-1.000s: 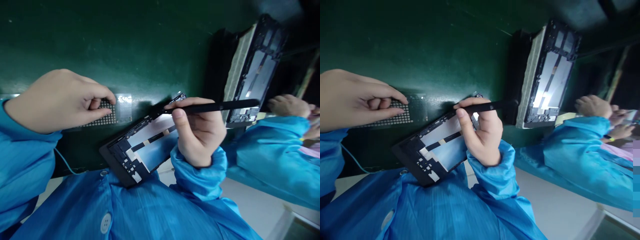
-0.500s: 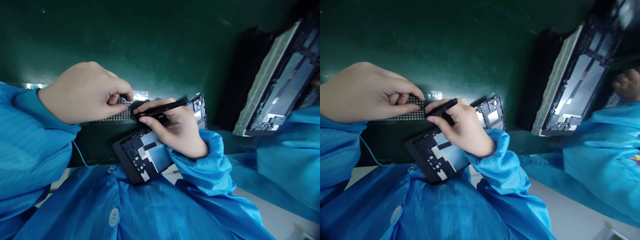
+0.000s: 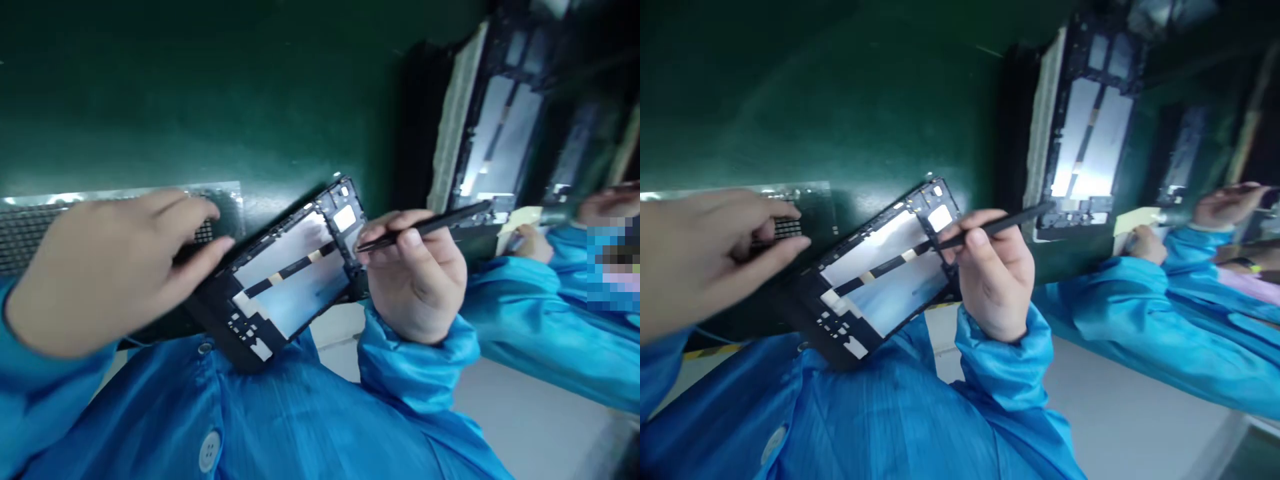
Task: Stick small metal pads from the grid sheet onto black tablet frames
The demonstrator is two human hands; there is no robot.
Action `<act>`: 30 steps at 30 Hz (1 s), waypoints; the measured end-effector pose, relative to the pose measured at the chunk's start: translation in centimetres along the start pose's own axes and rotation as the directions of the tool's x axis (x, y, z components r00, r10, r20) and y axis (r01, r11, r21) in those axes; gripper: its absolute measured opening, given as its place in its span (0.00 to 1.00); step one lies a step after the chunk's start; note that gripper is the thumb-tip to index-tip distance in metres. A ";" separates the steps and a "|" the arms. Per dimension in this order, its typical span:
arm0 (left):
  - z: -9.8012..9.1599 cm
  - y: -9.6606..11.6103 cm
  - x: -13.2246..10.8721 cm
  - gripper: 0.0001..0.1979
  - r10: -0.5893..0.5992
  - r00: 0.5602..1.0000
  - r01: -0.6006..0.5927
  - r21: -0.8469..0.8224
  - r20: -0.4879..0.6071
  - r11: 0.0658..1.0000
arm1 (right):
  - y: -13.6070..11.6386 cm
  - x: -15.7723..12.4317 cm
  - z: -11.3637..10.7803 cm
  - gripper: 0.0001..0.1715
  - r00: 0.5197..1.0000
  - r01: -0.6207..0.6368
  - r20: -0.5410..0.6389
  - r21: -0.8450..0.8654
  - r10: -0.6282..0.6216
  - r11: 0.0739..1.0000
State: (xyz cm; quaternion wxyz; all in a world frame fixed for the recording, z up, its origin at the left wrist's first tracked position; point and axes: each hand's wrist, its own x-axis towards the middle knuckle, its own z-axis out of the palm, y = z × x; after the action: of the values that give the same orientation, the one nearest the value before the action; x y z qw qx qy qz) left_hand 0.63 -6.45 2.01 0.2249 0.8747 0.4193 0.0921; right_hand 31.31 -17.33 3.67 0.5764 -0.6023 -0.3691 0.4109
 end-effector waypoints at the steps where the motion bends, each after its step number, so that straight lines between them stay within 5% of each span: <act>1: 0.5 1.3 -1.1 0.38 -0.019 1.000 0.019 0.033 -0.003 0.999 | 0.1 -1.0 -1.6 0.08 0.996 -0.013 -0.083 -0.021 0.011 1.000; 4: 2.3 4.2 -3.4 0.47 0.021 0.998 -0.024 0.063 0.054 0.998 | 1.1 -3.8 -5.2 0.10 0.980 -0.115 -0.174 -0.088 0.098 0.989; 7: 3.5 4.7 -4.0 0.47 0.070 0.993 -0.075 0.056 0.096 0.996 | 2.8 -5.3 -6.6 0.12 0.980 -0.104 -0.182 -0.142 0.078 0.984; 13: 3.9 2.3 -3.7 0.53 0.114 0.984 -0.119 0.034 0.136 0.992 | 4.9 -5.5 -6.6 0.08 0.985 0.077 -0.122 -0.307 -0.120 0.948; 21: 4.2 2.0 -4.3 0.54 0.052 0.990 -0.052 -0.010 0.134 0.999 | 5.0 -5.7 -5.9 0.02 0.974 0.166 -0.086 -0.357 -0.210 0.919; 25: 4.0 1.8 -4.1 0.56 0.063 0.990 -0.061 -0.018 0.126 0.998 | 4.6 -6.0 -5.7 0.07 0.953 0.246 -0.023 -0.526 -0.302 0.814; 28: 3.7 2.2 -3.3 0.56 0.070 0.990 -0.062 -0.068 0.123 0.996 | 4.2 -7.2 -6.2 0.05 0.908 0.224 -0.174 -0.567 -0.381 0.793; 30: 3.9 2.9 -2.7 0.54 0.101 0.989 -0.085 -0.138 0.110 0.987 | 4.2 -8.9 -6.2 0.09 0.946 0.118 -0.212 -0.483 -0.246 0.868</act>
State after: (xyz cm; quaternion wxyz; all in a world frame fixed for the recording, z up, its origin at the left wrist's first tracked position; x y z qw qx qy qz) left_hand 2.29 -11.32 0.04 0.3023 0.8803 0.3570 0.0790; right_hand 33.48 -28.16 0.06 0.4963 -0.7343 -0.4312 0.1690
